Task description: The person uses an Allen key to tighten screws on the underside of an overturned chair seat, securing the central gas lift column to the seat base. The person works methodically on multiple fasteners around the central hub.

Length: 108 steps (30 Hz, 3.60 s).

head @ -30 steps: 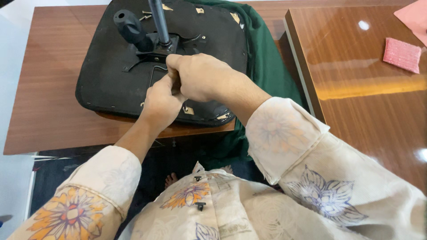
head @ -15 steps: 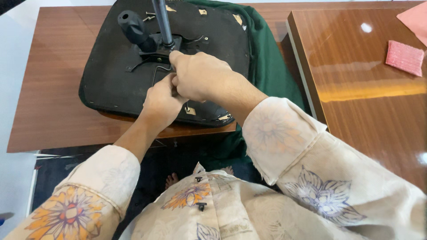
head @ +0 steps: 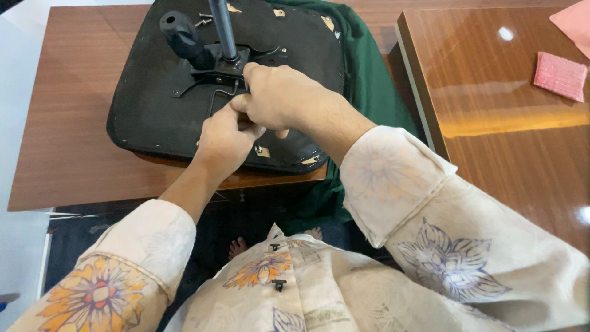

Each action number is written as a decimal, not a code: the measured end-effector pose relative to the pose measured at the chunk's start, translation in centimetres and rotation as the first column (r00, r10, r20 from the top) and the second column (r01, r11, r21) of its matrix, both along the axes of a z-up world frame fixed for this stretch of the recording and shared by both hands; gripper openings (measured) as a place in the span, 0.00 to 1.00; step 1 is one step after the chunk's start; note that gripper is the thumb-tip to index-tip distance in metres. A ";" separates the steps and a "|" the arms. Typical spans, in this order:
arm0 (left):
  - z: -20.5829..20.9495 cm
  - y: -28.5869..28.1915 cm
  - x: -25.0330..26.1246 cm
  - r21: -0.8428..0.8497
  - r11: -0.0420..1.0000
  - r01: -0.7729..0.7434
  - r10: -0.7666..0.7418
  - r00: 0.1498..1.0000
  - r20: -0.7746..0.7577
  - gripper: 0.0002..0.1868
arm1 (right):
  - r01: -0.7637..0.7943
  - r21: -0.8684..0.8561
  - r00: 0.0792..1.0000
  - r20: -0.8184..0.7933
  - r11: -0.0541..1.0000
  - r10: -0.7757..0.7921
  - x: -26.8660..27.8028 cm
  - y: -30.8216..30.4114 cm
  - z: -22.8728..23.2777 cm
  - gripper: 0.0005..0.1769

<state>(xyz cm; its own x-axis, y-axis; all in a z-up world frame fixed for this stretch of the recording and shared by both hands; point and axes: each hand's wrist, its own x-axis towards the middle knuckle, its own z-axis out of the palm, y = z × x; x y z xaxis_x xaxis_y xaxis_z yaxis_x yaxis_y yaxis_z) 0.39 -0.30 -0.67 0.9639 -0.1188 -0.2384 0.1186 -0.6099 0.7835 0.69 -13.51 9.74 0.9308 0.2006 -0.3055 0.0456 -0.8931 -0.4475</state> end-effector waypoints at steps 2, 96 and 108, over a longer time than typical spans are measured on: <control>-0.4 -0.1 0.0 -0.053 0.998 0.038 -0.033 0.996 0.088 0.19 | -0.018 -0.021 1.000 0.004 1.000 0.018 0.1 0.0 -0.5 0.20; -2.2 -0.5 -1.9 -0.123 0.992 -0.041 0.063 0.981 0.184 0.21 | -0.331 -0.071 0.891 0.306 0.941 0.337 1.5 -0.9 -3.7 0.28; -1.4 -1.7 -2.5 0.054 0.988 -0.147 0.126 0.952 0.279 0.21 | -0.247 -0.239 0.951 0.124 0.939 0.282 -1.3 -1.1 -0.4 0.21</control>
